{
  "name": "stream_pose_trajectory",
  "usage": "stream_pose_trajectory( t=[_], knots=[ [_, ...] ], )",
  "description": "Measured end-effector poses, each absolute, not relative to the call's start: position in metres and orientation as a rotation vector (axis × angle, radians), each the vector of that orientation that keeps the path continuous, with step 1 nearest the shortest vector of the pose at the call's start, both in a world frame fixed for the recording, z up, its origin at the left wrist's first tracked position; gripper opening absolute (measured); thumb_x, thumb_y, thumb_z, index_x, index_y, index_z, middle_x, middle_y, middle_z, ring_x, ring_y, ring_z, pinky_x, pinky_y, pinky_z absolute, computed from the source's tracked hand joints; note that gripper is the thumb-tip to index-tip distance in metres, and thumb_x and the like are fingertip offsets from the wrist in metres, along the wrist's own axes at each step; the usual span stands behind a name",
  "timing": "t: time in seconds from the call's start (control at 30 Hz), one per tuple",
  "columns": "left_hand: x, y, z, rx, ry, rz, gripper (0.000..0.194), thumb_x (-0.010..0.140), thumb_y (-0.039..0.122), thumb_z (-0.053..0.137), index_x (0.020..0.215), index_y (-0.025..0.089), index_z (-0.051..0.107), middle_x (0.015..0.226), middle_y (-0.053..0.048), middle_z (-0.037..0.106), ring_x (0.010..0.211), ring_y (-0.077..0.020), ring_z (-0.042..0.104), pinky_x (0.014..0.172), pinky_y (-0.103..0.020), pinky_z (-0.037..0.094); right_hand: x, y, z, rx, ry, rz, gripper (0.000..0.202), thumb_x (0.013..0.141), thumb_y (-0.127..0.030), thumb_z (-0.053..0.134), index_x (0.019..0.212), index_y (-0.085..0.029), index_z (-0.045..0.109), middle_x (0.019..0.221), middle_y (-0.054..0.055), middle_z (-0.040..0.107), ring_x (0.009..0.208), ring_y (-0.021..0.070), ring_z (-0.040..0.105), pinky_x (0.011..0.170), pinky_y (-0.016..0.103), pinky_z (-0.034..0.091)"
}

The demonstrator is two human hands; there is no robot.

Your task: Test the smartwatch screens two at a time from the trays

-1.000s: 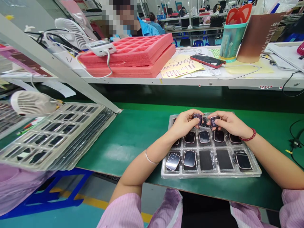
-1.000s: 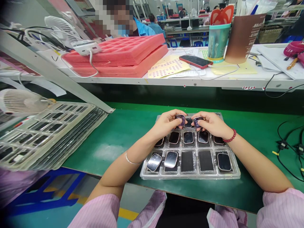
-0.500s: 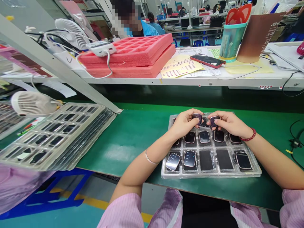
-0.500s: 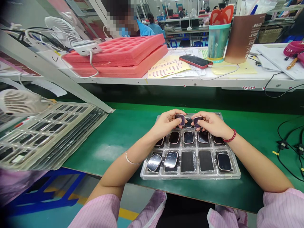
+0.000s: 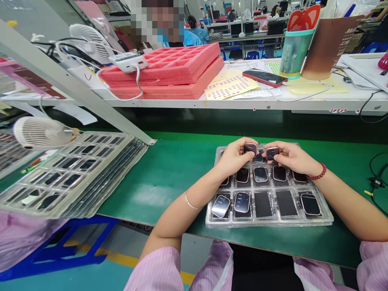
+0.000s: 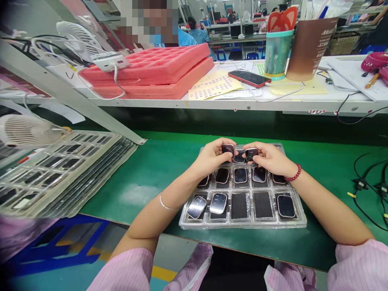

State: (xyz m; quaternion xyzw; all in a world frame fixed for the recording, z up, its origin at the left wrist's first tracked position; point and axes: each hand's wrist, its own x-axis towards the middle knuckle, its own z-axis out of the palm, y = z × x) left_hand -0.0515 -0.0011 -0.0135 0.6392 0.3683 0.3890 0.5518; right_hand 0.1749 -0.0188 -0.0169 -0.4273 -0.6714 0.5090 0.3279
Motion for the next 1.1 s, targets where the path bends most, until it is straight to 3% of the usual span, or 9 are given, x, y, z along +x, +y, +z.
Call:
stream_pose_trajectory(
  t=[0.37,0.47,0.57,0.73,0.9,1.1],
  knots=[
    [-0.0513,-0.0017,-0.0133,1.500,0.862,0.935,0.037,0.072,0.012,0.064,0.109,0.015,0.062,0.095,-0.004,0.070,0.081,-0.0133,0.065,0.080,-0.028,0.052,0.1745,-0.0195,-0.0169,-1.146,-1.733,1.333,0.038,0.082,-0.023,0.063,0.120,-0.020,0.065,0.113,0.010,0.075,0.091,0.0250,0.076,0.058,0.028,0.059],
    [-0.0514,-0.0011,-0.0139,1.470,0.840,0.940,0.035,0.073,0.013,0.063,0.109,0.015,0.062,0.092,-0.004,0.070,0.076,-0.0123,0.064,0.077,-0.028,0.053,0.1746,-0.0191,-0.0177,-1.098,-1.763,1.320,0.040,0.080,-0.020,0.064,0.120,-0.020,0.064,0.116,0.009,0.074,0.093,0.0245,0.076,0.071,0.033,0.062],
    [-0.0519,-0.0012,-0.0132,1.509,0.875,0.947,0.041,0.071,0.011,0.065,0.111,0.016,0.061,0.095,-0.005,0.071,0.084,-0.0146,0.066,0.081,-0.029,0.052,0.1745,-0.0190,-0.0176,-1.044,-1.785,1.313,0.044,0.076,-0.017,0.065,0.120,-0.021,0.064,0.117,0.008,0.074,0.095,0.0237,0.075,0.085,0.037,0.061],
    [-0.0525,-0.0008,-0.0127,1.512,0.860,0.929,0.031,0.075,0.018,0.064,0.107,0.014,0.063,0.092,-0.005,0.070,0.077,-0.0137,0.064,0.074,-0.028,0.052,0.1744,-0.0191,-0.0166,-1.130,-1.762,1.332,0.040,0.080,-0.018,0.059,0.120,-0.020,0.063,0.116,0.010,0.073,0.092,0.0250,0.076,0.058,0.027,0.058],
    [-0.0528,0.0006,-0.0156,1.555,0.883,0.921,0.042,0.070,0.010,0.063,0.112,0.016,0.062,0.100,-0.005,0.070,0.087,-0.0152,0.065,0.082,-0.028,0.051,0.1751,-0.0190,-0.0161,-1.060,-1.774,1.339,0.046,0.075,-0.014,0.060,0.121,-0.020,0.062,0.120,0.009,0.073,0.096,0.0248,0.076,0.072,0.031,0.061],
    [-0.0526,0.0015,-0.0172,1.588,0.884,0.907,0.045,0.071,0.011,0.065,0.115,0.017,0.061,0.108,-0.006,0.068,0.093,-0.0161,0.064,0.086,-0.029,0.050,0.1756,-0.0191,-0.0158,-1.128,-1.767,1.342,0.040,0.081,-0.018,0.059,0.121,-0.021,0.063,0.121,0.010,0.072,0.093,0.0244,0.076,0.064,0.029,0.061]
  ],
)
